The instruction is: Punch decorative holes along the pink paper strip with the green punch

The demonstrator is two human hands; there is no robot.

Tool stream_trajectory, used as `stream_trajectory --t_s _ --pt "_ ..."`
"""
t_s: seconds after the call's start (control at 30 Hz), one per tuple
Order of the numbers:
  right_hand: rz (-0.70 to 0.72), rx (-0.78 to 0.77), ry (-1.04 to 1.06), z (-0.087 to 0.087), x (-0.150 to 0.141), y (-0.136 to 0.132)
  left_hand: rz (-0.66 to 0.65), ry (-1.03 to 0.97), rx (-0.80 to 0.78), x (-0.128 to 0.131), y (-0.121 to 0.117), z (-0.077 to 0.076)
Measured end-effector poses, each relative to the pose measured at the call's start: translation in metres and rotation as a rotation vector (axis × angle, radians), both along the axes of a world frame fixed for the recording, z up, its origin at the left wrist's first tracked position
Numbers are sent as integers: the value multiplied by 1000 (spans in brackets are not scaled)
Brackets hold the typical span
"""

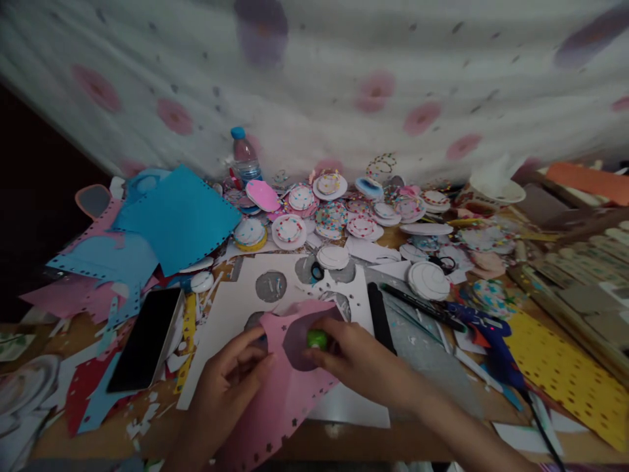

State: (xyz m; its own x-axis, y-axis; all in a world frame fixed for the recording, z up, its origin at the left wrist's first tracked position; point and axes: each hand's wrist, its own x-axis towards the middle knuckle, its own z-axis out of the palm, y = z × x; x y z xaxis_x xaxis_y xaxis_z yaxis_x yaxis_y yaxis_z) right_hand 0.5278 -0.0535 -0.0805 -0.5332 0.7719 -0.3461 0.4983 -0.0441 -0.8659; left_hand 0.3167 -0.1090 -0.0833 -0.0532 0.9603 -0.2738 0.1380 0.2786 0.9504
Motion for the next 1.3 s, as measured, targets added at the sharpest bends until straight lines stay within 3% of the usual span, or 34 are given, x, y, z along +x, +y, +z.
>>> stream_trajectory --t_s 0.17,0.37,0.53,0.87,1.2,1.3 --pt "-64 21 186 7 -5 1 35 -19 13 2 -4 -4" --pt "-152 -305 403 3 -13 -1 16 -27 19 7 -4 -1" --pt "-179 -398 483 5 -19 -2 -16 -39 32 9 -6 -4" --pt "-185 -448 507 1 -14 -3 -3 -11 6 9 -4 6" --pt "-149 -415 505 2 -15 -3 35 14 24 14 -6 4" --pt "-138 -398 500 3 -15 -2 -7 40 48 13 -4 6"
